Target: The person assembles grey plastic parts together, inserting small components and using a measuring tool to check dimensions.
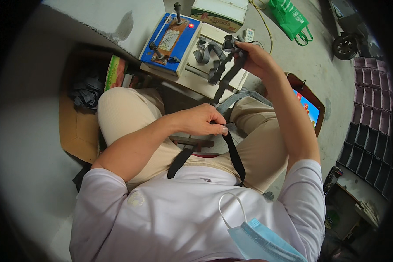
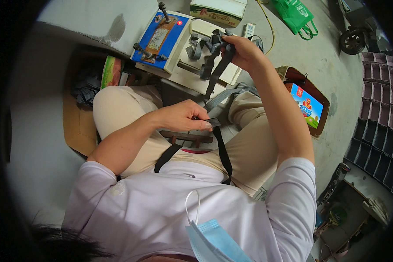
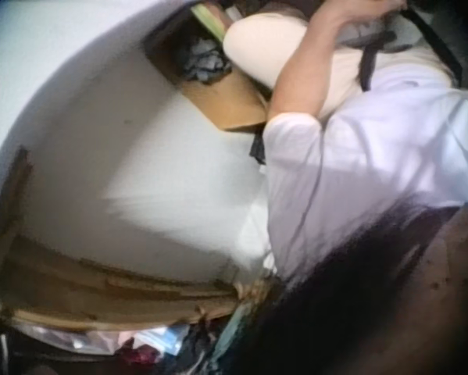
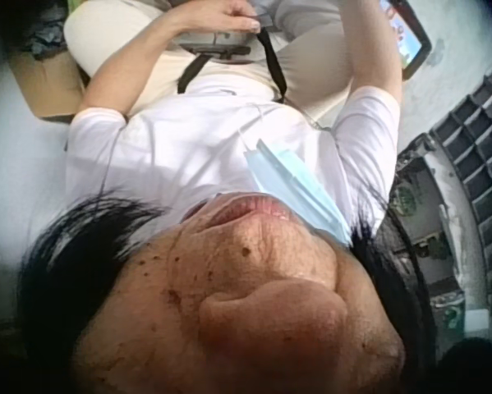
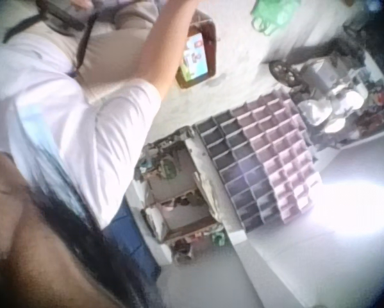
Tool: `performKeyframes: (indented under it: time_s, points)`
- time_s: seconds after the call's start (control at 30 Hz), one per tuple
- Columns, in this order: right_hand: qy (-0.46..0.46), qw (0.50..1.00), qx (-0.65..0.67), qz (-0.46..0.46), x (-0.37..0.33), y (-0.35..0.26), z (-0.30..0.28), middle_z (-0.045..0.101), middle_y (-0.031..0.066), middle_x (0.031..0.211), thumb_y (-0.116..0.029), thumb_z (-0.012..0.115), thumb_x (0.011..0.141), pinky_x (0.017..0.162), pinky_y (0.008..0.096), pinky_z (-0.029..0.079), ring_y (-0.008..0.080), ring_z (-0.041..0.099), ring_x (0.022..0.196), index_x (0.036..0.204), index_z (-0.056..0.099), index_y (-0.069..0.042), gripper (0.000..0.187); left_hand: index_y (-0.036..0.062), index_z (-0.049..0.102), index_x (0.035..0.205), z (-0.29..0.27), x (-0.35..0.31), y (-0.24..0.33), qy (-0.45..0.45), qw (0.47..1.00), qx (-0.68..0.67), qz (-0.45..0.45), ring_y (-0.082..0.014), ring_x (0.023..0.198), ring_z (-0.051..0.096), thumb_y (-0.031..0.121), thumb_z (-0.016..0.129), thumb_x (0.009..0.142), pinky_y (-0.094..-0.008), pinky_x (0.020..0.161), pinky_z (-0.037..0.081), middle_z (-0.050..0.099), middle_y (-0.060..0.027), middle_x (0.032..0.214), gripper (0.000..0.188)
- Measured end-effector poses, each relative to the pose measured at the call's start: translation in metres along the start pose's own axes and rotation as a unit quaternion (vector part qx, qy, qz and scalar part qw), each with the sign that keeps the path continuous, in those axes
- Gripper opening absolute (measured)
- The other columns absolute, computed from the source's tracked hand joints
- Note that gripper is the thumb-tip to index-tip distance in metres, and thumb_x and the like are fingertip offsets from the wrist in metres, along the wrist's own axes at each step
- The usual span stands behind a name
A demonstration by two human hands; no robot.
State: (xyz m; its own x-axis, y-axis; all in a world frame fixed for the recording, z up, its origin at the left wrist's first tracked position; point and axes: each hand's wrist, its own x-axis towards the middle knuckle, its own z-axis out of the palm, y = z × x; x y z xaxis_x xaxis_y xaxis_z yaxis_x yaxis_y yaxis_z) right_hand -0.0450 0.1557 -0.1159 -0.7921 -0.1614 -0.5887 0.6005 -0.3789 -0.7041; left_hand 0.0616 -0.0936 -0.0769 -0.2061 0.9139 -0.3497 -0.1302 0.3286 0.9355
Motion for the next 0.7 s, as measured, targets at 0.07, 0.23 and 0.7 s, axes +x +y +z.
performKeyframes:
  time_s: [0.07,0.23,0.7]
  points:
    - [0.035,0.999,-0.011,0.011,0.018,0.007,0.009,0.061,0.0096,0.092,-0.020,0.056,0.093,0.074,0.0331,0.051,0.0188,0.060,0.079,0.104,0.055,-0.001,0.022,-0.0006,0.069,0.095,-0.001,-0.001,-0.001,0.006,1.000,0.006,-0.001,-0.0046,0.065,0.047,0.018,0.063,0.089,-0.0225,0.056,0.038,0.061,0.0010,0.075,0.020]
    - [-0.027,0.988,-0.151,0.005,0.031,-0.002,-0.013,0.051,0.0230,0.119,-0.034,0.054,0.093,0.091,0.0440,0.046,0.0317,0.057,0.105,0.133,0.040,-0.002,0.053,-0.0017,0.069,0.092,-0.004,0.002,-0.003,0.027,0.999,-0.036,0.026,-0.0057,0.066,0.051,0.017,0.061,0.090,-0.0219,0.060,0.042,0.060,0.0001,0.075,0.021]
    - [0.280,0.941,-0.114,-0.152,-0.344,0.099,-0.266,0.062,0.0087,0.116,-0.036,0.055,0.093,0.091,0.0317,0.050,0.0157,0.061,0.105,0.124,0.055,-0.005,0.044,-0.0044,0.065,0.098,0.012,0.021,-0.021,0.058,0.986,-0.109,-0.109,-0.0182,0.086,0.063,0.014,0.054,0.092,-0.0310,0.080,0.051,0.065,-0.0093,0.097,0.023]
